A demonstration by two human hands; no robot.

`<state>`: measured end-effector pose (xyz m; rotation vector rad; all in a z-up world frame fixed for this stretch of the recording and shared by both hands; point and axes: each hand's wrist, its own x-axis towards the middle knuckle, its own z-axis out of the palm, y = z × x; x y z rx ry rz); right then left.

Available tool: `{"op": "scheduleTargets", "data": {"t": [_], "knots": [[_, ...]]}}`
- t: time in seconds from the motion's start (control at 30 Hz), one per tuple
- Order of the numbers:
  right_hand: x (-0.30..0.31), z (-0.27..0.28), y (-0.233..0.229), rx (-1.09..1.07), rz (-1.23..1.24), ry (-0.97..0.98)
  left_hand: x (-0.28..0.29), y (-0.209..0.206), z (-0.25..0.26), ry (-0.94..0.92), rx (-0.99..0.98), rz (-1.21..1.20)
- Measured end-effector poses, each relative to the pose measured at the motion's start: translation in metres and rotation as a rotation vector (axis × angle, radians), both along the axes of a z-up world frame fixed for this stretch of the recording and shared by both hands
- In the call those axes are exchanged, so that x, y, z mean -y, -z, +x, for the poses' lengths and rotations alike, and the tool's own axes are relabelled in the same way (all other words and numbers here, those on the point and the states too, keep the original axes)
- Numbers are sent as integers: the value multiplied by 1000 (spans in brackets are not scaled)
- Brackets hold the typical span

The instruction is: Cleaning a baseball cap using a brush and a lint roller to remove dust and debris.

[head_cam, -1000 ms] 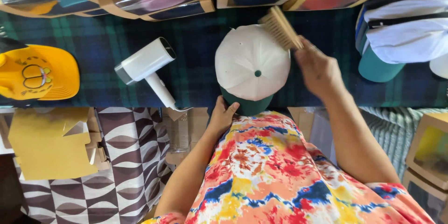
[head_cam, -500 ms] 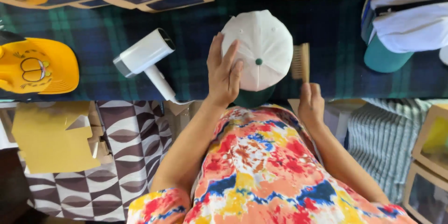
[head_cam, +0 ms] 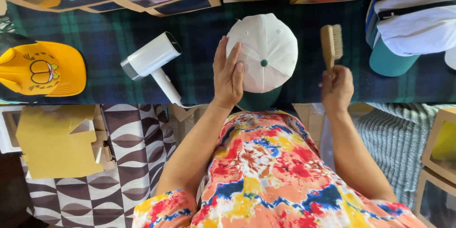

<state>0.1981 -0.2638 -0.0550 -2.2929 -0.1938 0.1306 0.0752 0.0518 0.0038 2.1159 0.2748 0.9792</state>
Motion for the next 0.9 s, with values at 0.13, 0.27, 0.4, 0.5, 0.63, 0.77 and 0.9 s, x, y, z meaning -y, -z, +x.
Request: {"op": "scheduleTargets", "data": {"t": [0.13,0.27,0.4,0.5,0.63,0.77,0.9], "knots": [[2,27,38,383,-369,-61,2,0,0,-21,0,-9],[0,30,55,424,-647,-45,1,1,-4,-53,-17,-43],[-73,20,-14,195,-98,-145,5,-10,-27,-68,-231,-672],[-123,8,-64,-484,630,-278,8,-1,-32,-44,-330,-1147],[-152,13,-77,-726,650,-134,0,1,-29,-9,-324,-1262],[-171,6,-101,-742,673,-57,-10,-4,-30,12,-238,-1347],[-213,0,-103,-742,703,-12,-44,-2,-42,-43,-143,-1322]]}}
